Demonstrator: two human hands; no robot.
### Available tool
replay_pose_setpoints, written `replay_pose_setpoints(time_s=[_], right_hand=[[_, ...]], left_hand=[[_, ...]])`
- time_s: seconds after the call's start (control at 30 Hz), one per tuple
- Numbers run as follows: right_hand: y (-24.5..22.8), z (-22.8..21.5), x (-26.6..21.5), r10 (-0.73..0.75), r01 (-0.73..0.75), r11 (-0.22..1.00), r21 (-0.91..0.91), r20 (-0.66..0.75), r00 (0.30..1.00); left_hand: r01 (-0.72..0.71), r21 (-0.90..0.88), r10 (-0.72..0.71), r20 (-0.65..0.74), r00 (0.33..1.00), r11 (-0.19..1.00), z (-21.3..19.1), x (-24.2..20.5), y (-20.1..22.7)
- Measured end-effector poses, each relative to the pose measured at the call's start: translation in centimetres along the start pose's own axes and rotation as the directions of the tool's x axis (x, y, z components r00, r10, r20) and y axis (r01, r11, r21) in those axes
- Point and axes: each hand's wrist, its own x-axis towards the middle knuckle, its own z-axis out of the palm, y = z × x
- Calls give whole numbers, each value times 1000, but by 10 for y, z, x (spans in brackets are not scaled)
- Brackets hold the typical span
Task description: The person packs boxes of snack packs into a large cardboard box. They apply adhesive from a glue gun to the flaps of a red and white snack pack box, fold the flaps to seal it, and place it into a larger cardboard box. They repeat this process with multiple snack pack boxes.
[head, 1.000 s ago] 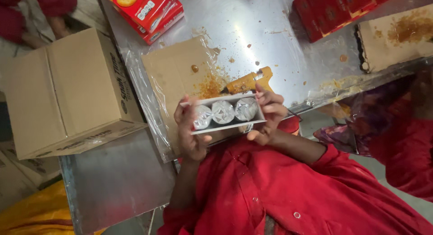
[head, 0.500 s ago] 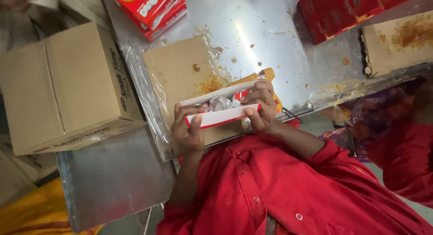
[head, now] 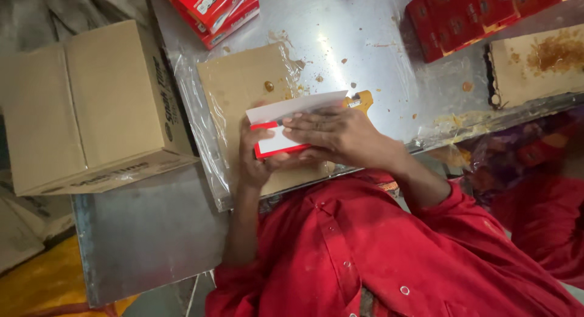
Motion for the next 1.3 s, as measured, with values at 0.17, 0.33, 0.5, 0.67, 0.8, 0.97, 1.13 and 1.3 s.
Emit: replay_pose_setpoints(time_s=[0.17,0.33,0.5,0.67,0.8,0.97,1.13,1.3], right_hand=[[3,-5,6,2,-11,997,74,119,993],[20,12,-14,10,-10,989,144,0,1000],[41,55,-102,817,-324,317,891,-83,571],[64,107,-172,943,-712,173,681,95,320],[88,110,-178,788,-469,-322,822,507,349],[71,106,-128,516,-52,-728,683,597,614],[9,50,-97,702,-222,-436,872,484,522],[-13,29,-98,844,-348,154,925,60,533]], left_hand=[[163,-163,-156,54,986,973,-5,-37,-31],[239,-206,-248,-18,969,949,-1,-24,-36],[356,-12,-356,-102,929,934,-21,-16,12],[406,266,-379,-148,914,874,-68,-2,66],[407,263,-377,-158,913,875,-64,21,53],[471,256,-440,-168,882,844,-59,39,50],[527,275,-496,-176,850,804,-56,50,59],[448,357,-450,-81,889,820,-41,59,62]])
